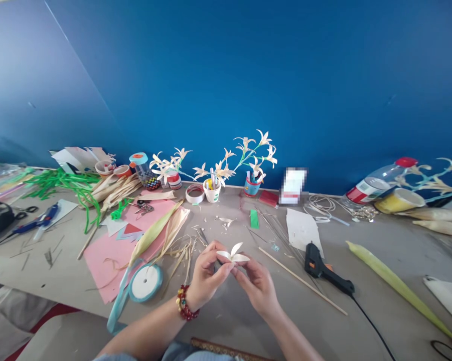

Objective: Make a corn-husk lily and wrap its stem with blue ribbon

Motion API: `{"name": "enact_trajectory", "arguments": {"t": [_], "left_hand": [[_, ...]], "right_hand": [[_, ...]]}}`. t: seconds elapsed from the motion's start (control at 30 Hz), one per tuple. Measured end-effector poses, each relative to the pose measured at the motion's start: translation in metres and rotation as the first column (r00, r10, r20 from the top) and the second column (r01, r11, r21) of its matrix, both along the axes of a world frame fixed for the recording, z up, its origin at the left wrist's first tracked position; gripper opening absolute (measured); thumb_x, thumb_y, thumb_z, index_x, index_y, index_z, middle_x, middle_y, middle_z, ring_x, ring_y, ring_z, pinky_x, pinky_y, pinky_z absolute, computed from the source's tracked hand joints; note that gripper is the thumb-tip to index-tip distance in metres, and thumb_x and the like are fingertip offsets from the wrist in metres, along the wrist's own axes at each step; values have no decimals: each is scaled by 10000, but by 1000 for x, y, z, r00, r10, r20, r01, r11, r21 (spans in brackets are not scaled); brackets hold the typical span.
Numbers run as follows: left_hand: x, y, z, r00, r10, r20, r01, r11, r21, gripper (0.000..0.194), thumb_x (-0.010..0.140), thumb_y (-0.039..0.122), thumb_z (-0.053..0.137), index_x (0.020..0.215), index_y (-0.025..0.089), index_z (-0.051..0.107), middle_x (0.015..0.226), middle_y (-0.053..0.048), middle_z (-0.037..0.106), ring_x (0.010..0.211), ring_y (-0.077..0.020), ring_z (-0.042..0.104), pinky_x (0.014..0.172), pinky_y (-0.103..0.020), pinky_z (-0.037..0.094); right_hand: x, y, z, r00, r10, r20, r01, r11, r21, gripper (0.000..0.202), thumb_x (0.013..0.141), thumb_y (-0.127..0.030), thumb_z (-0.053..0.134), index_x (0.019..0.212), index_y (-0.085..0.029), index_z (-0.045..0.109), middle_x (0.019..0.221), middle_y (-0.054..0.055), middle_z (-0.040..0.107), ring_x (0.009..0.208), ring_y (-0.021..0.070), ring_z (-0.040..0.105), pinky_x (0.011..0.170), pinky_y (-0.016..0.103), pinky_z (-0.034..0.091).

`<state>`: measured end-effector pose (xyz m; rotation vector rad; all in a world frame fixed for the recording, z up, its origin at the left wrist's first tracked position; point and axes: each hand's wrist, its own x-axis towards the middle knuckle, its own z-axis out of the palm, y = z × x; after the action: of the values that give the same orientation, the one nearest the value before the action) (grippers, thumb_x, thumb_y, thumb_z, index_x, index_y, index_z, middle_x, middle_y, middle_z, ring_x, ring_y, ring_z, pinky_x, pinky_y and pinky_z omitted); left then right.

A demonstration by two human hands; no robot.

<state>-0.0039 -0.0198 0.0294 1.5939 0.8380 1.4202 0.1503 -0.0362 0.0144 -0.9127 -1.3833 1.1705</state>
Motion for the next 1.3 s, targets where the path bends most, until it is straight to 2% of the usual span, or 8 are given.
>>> {"name": "enact_trajectory", "arguments": {"t": [0.2,0.4,0.63,0.83,0.93,1.0,1.17,1.3], "left_hand": [[-2,4,4,995,-94,-15,93,995,-33,111,854,227,640,769,171,684,817,-53,596,774,-171,567,720,-303,459],[-1,3,4,996,-85,-34,83,995,-61,148,874,268,620,777,174,679,802,-57,612,754,-170,567,687,-291,471],[-2,3,0,994,59,-94,-58,998,12,143,881,234,596,757,167,620,797,-50,586,764,-167,548,706,-293,446],[-2,7,-2,995,77,-68,-81,995,-52,171,903,249,567,753,168,575,757,-28,549,743,-153,532,697,-280,426],[-1,9,-4,995,84,-49,-88,992,-94,188,907,272,563,750,169,559,747,-24,531,734,-151,523,694,-278,424],[-1,10,-5,995,91,-51,-96,990,-105,187,906,280,567,755,169,559,747,-27,526,737,-154,519,696,-282,424],[0,9,-7,995,90,-48,-95,991,-96,157,906,263,569,776,175,571,763,-25,530,751,-155,522,718,-287,424],[1,10,-8,992,115,-51,-120,987,-103,160,895,276,586,771,175,580,766,-26,541,763,-162,546,710,-285,435]], "right_hand": [[3,4,1,962,83,-259,-160,942,-294,193,770,-384,771,791,-208,697,813,27,678,773,176,621,738,273,514],[4,6,3,956,82,-280,-181,920,-349,233,753,-423,778,786,-209,692,828,37,690,815,199,629,803,324,517],[10,7,15,999,19,45,-11,987,-158,264,913,-443,575,866,-203,676,800,38,660,780,192,603,738,286,484],[41,-8,15,912,-18,410,54,996,-75,281,987,-418,429,930,-208,606,741,26,634,641,170,601,606,261,476],[80,-15,15,796,-155,585,166,986,36,296,977,-440,429,937,-221,624,712,36,649,643,194,627,617,281,495],[115,-17,16,654,-304,693,260,950,171,311,970,-463,417,935,-240,630,797,68,693,730,227,655,677,315,509],[203,-17,9,161,-484,860,279,858,431,390,879,-546,467,1007,-214,627,1055,142,690,935,349,641,801,463,497],[245,-14,-15,88,-404,910,164,907,387,423,832,-497,512,1113,-203,627,1201,157,637,1055,365,618,870,492,496]]}}
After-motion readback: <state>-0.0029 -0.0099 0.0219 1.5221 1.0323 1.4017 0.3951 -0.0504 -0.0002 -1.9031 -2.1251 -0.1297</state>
